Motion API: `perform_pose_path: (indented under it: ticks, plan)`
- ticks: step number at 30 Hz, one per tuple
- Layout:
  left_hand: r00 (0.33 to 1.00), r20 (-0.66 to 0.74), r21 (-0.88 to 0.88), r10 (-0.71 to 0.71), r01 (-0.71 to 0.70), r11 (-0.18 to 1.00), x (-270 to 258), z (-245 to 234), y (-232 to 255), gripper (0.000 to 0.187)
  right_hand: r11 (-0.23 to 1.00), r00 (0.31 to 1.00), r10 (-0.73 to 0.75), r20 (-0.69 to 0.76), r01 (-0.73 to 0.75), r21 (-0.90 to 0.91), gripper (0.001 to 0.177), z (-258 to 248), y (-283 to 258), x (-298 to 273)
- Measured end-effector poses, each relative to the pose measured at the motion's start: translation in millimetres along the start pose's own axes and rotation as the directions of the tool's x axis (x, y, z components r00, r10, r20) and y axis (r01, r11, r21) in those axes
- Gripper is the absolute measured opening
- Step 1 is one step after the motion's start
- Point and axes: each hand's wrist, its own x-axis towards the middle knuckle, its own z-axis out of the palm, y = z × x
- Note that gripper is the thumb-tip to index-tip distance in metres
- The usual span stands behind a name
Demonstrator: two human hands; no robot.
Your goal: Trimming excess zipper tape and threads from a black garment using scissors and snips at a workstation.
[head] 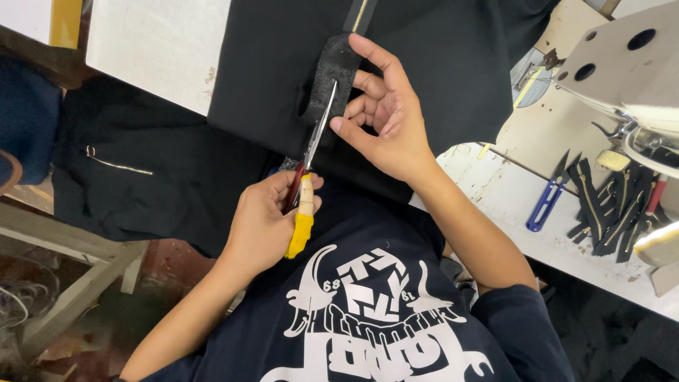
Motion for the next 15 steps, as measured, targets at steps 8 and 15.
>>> perform_pose_path:
  ticks: [8,15]
  plan:
    - [0.999,0.001,0.052,-0.034,0.034,0.998,3.8,-0.1,17.8,0.031,0.997,0.999,0.046,-0.001,-0.046,0.061,0.087,-1.2,0.6,0.3]
    - [0.999,0.022,0.081,-0.049,0.047,0.996,1.8,-2.0,12.4,0.033,0.996,0.999,0.033,0.003,-0.033,0.077,0.087,0.2,-1.1,0.7]
